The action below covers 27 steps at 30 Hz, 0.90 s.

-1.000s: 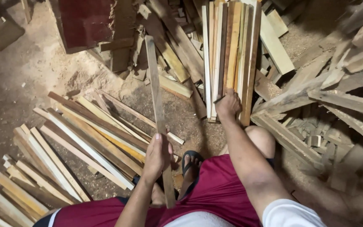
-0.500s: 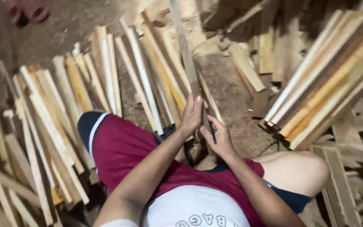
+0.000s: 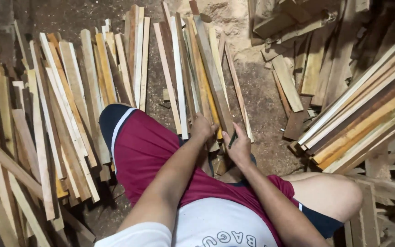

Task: Marking thin wooden strips with a pencil for sorting or future cutting

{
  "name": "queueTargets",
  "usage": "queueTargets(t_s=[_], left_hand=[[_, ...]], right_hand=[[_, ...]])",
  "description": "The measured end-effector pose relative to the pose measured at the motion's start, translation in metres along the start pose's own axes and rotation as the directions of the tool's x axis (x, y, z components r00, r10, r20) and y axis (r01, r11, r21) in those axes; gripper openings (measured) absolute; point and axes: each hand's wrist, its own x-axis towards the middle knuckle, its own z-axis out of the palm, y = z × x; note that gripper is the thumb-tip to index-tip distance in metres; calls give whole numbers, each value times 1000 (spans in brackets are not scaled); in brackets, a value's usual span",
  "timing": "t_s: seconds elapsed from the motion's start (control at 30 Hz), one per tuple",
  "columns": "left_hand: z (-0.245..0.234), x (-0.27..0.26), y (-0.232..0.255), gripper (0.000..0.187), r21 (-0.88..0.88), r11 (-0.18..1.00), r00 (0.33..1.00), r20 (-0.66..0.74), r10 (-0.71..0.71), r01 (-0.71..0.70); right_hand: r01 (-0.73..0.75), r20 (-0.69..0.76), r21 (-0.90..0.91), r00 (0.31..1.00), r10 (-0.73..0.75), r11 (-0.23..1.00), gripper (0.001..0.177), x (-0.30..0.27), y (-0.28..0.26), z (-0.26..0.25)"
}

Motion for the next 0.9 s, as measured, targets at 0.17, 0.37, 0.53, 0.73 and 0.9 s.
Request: queueTargets(t_s=[0.17,0.37,0.53,0.73,0.9], left_hand=[[-4,3,3,57,-67,997,999,12,-30,31],[-60,-65,33,32,-845,523,968,212,137,111],[-72,-97,51,40,-964,256,942,151,298,74],[-147,-80,65,44,-973,188,847,-14,531,-134],[-143,-87,59,45,-955,150,749,-97,656,-256]], right_hand=[[-64,33,47,997,62,997,53,-1,0,-13],[-72,83,246,995,52,967,51,3,-7,-27],[-89,148,394,988,33,915,52,0,-22,-57],[-84,149,465,989,15,881,57,-2,-12,-91],[247,-136,106,963,-232,963,55,-13,-20,-92]])
